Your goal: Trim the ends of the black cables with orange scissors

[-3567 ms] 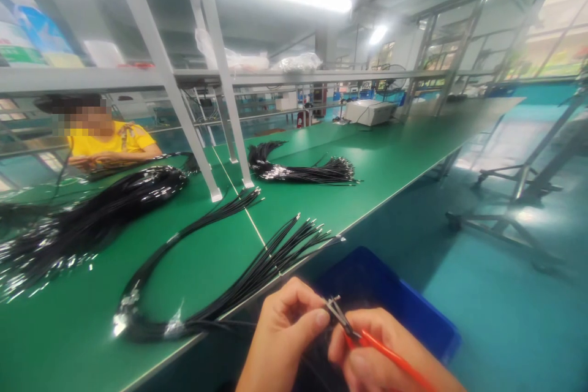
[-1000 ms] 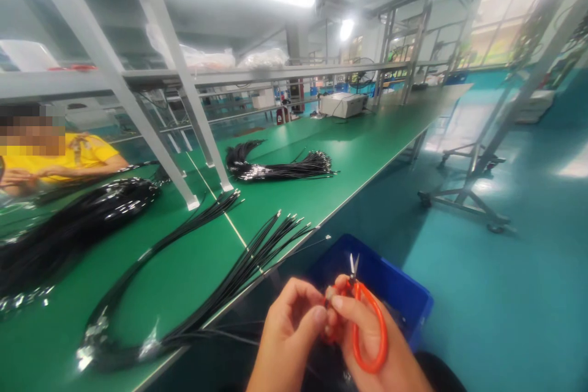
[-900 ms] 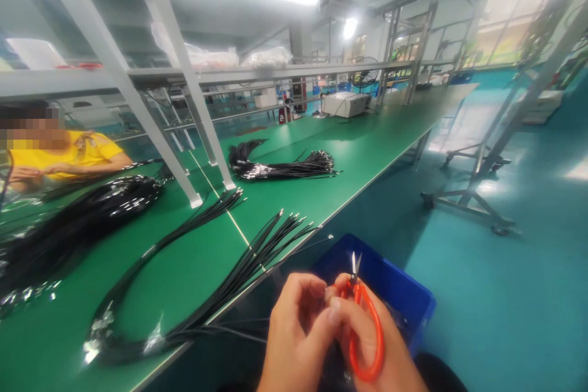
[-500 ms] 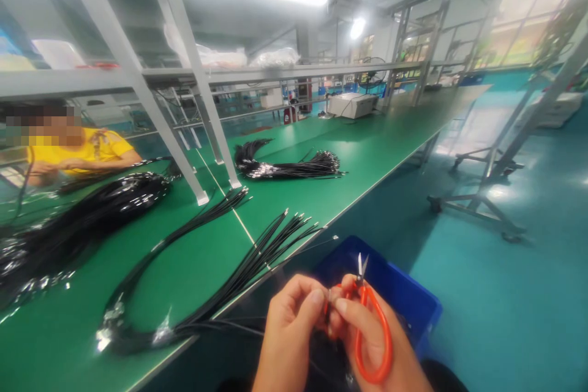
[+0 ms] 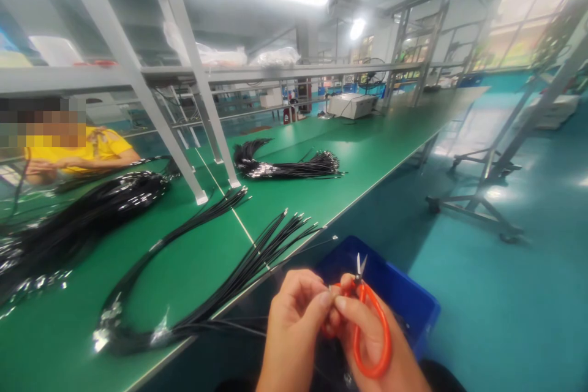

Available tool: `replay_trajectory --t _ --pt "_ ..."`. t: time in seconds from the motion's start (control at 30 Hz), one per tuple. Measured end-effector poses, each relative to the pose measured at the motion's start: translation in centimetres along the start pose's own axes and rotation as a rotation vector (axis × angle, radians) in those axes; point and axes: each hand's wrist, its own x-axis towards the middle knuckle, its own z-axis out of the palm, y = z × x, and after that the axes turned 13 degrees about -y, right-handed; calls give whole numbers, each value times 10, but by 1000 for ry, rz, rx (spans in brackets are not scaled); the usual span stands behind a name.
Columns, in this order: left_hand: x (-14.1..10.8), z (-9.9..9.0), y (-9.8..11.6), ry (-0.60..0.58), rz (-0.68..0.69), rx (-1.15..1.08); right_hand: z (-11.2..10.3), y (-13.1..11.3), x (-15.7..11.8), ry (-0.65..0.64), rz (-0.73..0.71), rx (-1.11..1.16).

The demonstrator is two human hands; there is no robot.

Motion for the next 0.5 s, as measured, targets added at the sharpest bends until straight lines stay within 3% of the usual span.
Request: replay_trajectory --t 0.13,0.3,0.5 --pt "1 0 1 -20 -56 -165 1 0 0 -13 -1 -7" --pt "2 3 4 35 -46 -59 3 -1 1 -14 11 3" --pt "1 -2 4 -8 -104 -132 0 1 2 -2 1 7"
